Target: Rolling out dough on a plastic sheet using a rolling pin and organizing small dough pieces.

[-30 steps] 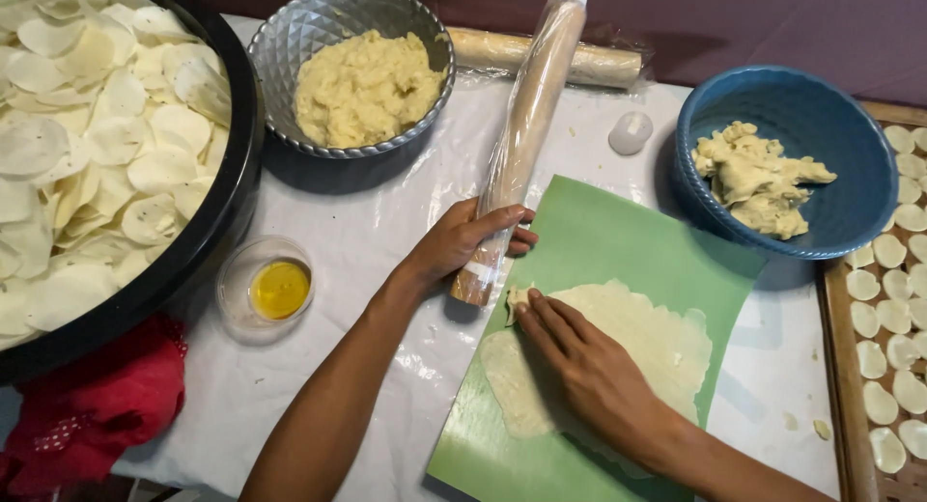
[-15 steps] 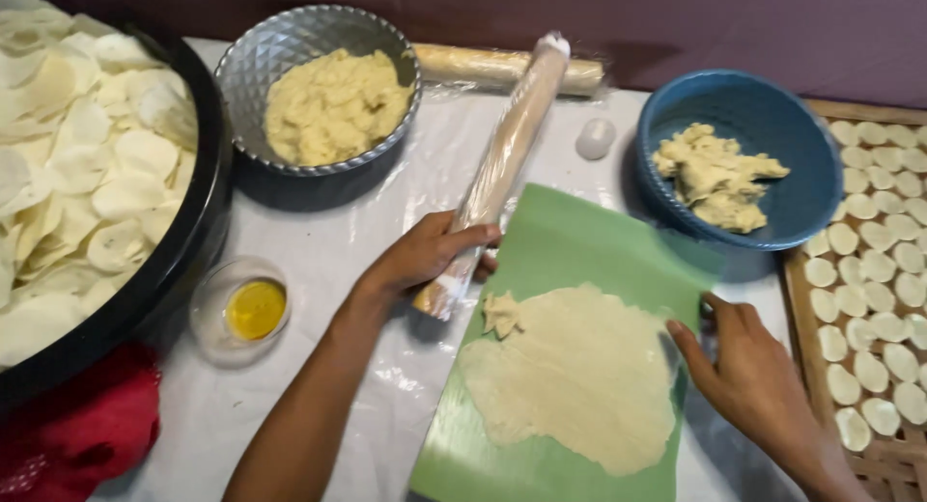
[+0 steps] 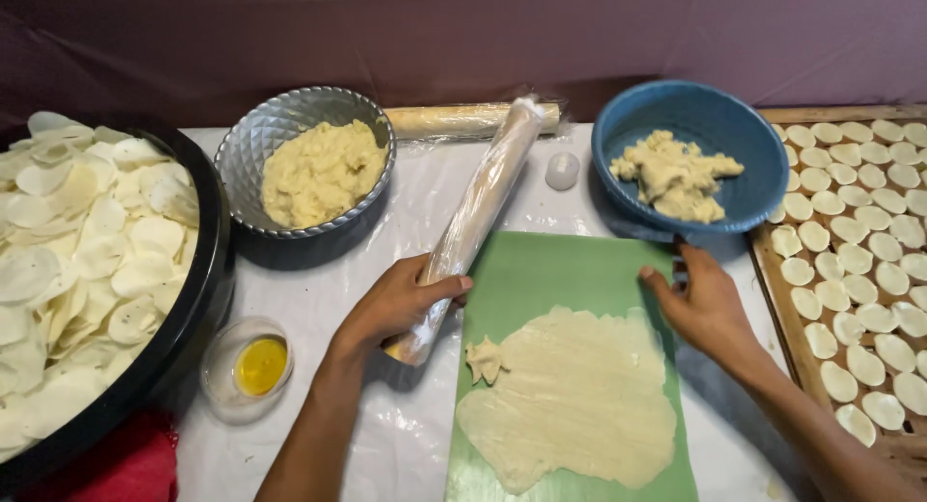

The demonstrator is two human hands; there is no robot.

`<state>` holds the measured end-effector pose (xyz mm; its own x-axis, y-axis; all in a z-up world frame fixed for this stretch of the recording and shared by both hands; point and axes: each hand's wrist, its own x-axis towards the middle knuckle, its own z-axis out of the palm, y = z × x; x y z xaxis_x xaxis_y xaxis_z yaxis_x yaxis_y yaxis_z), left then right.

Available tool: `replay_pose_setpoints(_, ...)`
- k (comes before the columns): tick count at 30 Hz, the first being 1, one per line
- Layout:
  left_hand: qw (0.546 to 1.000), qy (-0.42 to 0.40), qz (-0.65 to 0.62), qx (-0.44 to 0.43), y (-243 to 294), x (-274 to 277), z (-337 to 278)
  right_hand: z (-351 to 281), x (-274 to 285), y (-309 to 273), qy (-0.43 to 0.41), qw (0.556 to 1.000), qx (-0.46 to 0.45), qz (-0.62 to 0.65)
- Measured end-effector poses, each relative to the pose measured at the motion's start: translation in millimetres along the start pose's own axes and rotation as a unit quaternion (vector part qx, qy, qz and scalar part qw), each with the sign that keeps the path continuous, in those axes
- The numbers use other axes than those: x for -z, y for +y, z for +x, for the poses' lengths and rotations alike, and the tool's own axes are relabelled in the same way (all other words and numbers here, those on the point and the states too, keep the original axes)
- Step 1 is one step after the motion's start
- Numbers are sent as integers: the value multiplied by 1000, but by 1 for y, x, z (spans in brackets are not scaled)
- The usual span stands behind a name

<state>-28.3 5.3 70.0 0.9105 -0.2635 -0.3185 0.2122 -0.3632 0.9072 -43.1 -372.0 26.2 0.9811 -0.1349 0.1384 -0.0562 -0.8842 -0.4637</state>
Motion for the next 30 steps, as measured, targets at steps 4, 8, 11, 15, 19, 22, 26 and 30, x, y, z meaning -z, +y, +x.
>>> replay_pose_setpoints(4,999,11,-23,-20,-2,-13,6,16,-3,19,36,998,58,-7)
replay_pose_setpoints(8,998,25,-64,-16,6,-21,3,2,16,17,-5,997,-15,77)
replay_pose_setpoints(11,997,24,-65,-28,-2,-20,9,-12,25,25,-43,983,-82,160)
replay_pose_setpoints(15,993,87,5,-73,9,-19,2,-15,43,8,-61,972,-131,185)
replay_pose_setpoints(19,981,101,102,-133,20,-8,-22,3,40,15,-17,961,-96,258)
replay_pose_setpoints(22,962,83,189,-177,25,-7,-52,6,22,41,59,972,0,228)
replay_pose_setpoints(26,892,140,359,-235,-9,-17,-67,-47,48,-10,208,951,220,70)
replay_pose_setpoints(30,811,150,476,-306,-31,-21,-58,-85,33,-8,223,923,314,-23)
